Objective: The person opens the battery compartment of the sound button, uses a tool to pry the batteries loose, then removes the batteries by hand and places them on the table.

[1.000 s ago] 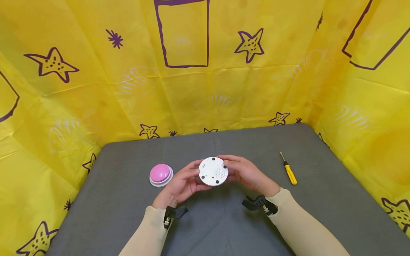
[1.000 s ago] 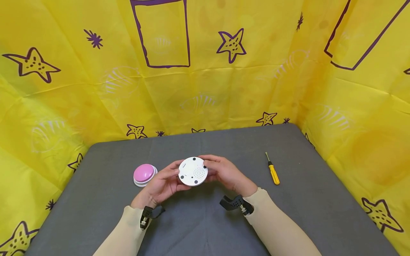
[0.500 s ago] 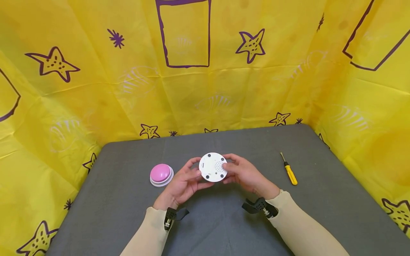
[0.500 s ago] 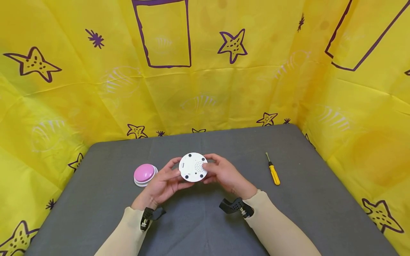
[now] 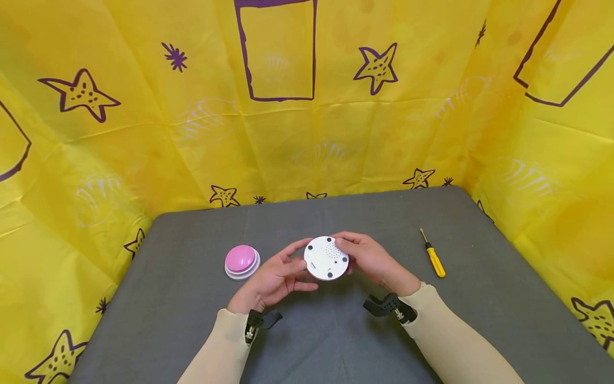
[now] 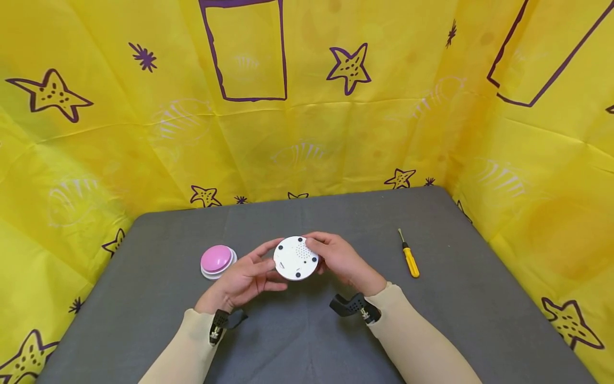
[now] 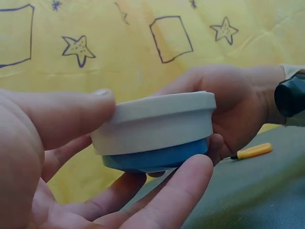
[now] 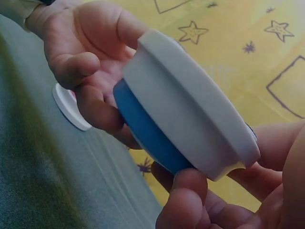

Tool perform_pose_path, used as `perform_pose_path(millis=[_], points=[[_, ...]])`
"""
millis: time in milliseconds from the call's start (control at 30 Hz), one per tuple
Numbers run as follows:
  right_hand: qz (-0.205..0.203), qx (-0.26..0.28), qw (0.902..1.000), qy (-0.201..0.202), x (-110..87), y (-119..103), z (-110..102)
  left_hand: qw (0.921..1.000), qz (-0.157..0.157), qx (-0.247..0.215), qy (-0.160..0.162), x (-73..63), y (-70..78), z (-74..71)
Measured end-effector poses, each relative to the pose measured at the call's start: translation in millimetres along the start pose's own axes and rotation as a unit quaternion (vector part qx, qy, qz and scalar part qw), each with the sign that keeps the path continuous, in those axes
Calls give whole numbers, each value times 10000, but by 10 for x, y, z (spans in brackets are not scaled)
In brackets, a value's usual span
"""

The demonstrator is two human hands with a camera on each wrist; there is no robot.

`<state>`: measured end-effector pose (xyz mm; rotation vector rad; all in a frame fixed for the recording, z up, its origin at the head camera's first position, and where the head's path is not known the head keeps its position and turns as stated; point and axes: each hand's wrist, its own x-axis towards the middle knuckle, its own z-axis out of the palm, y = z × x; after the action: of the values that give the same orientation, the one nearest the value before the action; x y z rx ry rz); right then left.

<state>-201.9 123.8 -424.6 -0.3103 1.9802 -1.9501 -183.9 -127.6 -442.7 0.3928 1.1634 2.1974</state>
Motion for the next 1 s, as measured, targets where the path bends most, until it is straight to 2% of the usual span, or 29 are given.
perform_pose_path(millis=[133,333,500,633,867,1000], points=[[16,20,10000,-31,-2,-1,4,9999,153,21,27,13,-13,5],[-35,529,9981,-309,-22,-6,-6,9973,512,-267,459,37,-16,12],[-92,789,9957,-475,-35,-8,0,9949,607,-453,667,49,-21,39],[-192,900,9946,-479,-33,-18,6,9954,601,-479,565,44,-24,52],[-356,795,9924,-868,-46,-26,-14,9963,578,-613,177,19,-18,69],[-339,654,9947,-722,-45,-17,-11,9952,682,-686,149,15,-22,84]])
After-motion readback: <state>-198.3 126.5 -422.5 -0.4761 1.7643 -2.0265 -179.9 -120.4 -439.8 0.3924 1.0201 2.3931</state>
